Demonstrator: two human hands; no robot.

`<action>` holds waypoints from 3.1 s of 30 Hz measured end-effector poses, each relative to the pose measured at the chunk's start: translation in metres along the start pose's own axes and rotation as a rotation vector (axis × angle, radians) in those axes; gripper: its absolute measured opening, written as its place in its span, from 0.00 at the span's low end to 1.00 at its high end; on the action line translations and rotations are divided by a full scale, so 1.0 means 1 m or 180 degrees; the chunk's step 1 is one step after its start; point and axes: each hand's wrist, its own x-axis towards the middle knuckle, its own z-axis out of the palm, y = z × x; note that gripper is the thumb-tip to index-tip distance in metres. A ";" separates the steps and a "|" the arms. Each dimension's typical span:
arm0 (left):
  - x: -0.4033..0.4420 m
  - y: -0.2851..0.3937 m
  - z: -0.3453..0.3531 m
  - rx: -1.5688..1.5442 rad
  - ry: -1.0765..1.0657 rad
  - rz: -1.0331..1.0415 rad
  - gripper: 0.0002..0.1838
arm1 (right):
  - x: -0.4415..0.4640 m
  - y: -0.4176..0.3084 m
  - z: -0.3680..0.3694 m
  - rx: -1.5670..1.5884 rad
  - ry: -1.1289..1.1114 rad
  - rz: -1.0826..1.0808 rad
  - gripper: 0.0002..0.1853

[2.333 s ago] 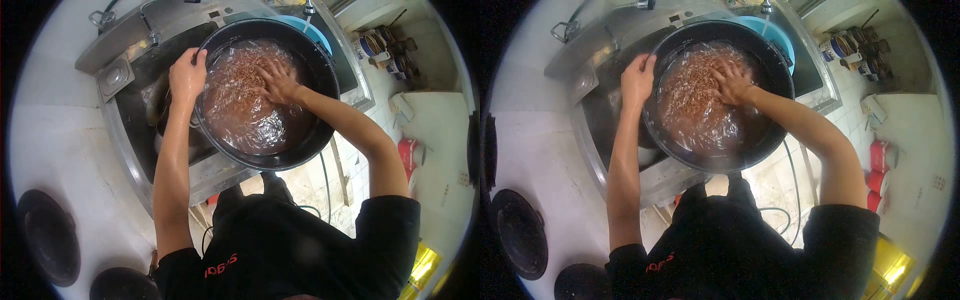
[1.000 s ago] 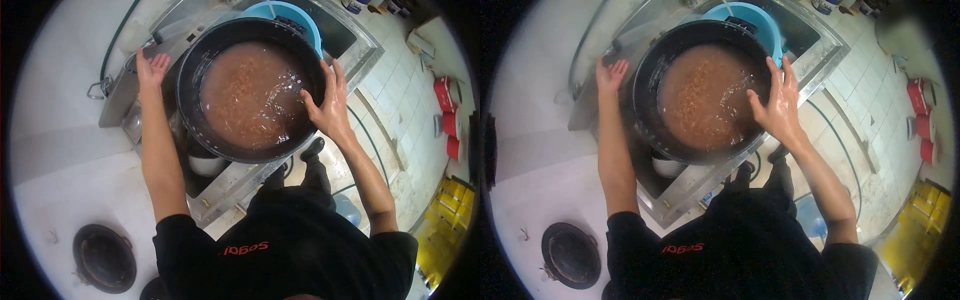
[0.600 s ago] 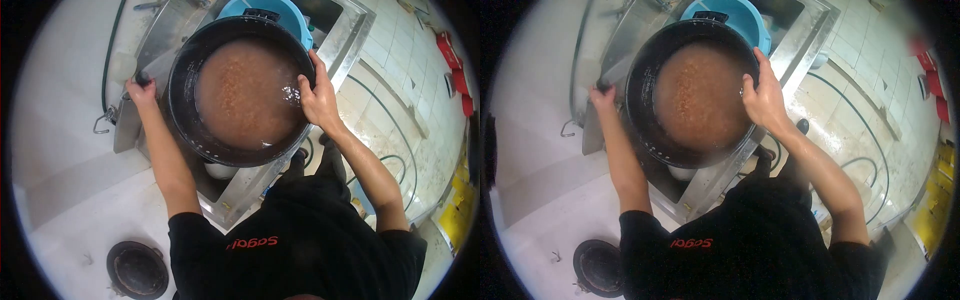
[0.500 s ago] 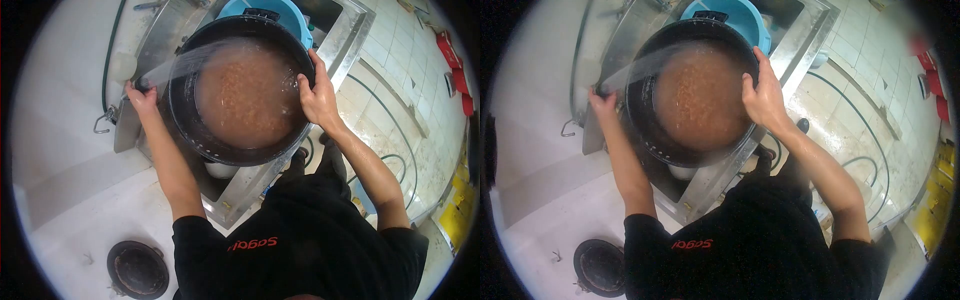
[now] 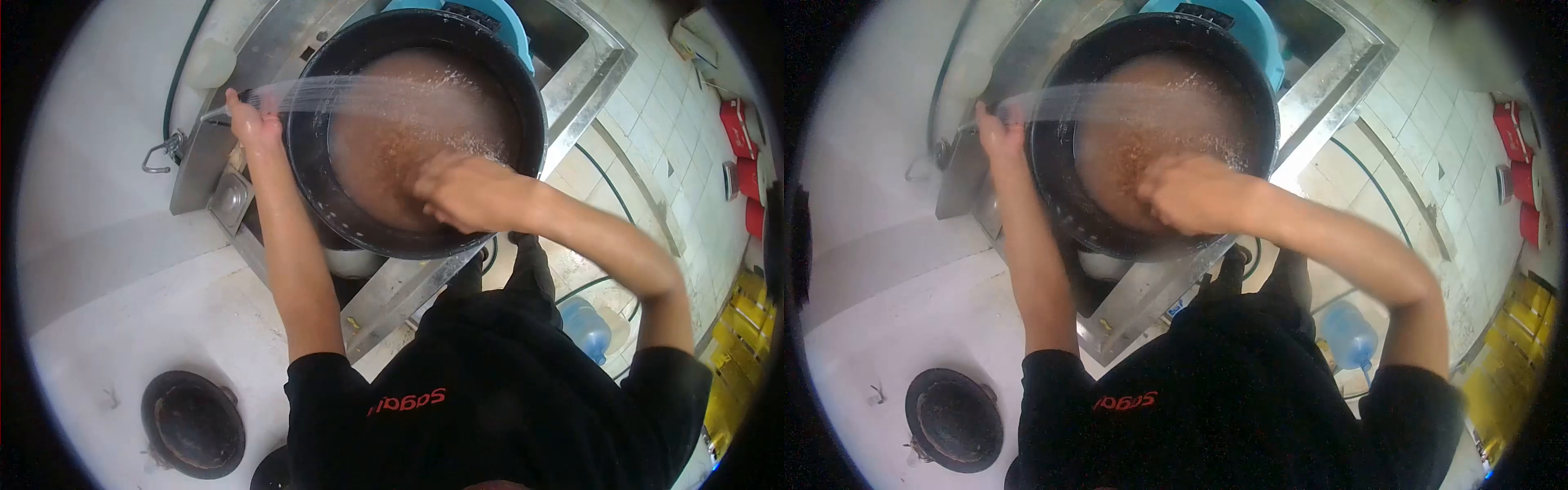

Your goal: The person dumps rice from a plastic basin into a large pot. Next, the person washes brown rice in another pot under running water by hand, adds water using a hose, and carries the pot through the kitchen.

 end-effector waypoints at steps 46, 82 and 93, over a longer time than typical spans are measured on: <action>0.003 0.019 -0.018 -0.0141 -0.0322 -0.0942 0.22 | 0.028 0.060 0.042 -0.1114 -0.3131 0.0349 0.16; -0.057 -0.018 -0.017 0.1080 -0.0347 0.0883 0.46 | 0.144 0.035 0.141 -0.0796 -0.0047 0.0479 0.38; -0.057 -0.020 -0.019 0.1284 -0.0303 0.1020 0.45 | 0.049 0.035 0.072 -0.1035 -0.1161 0.0655 0.37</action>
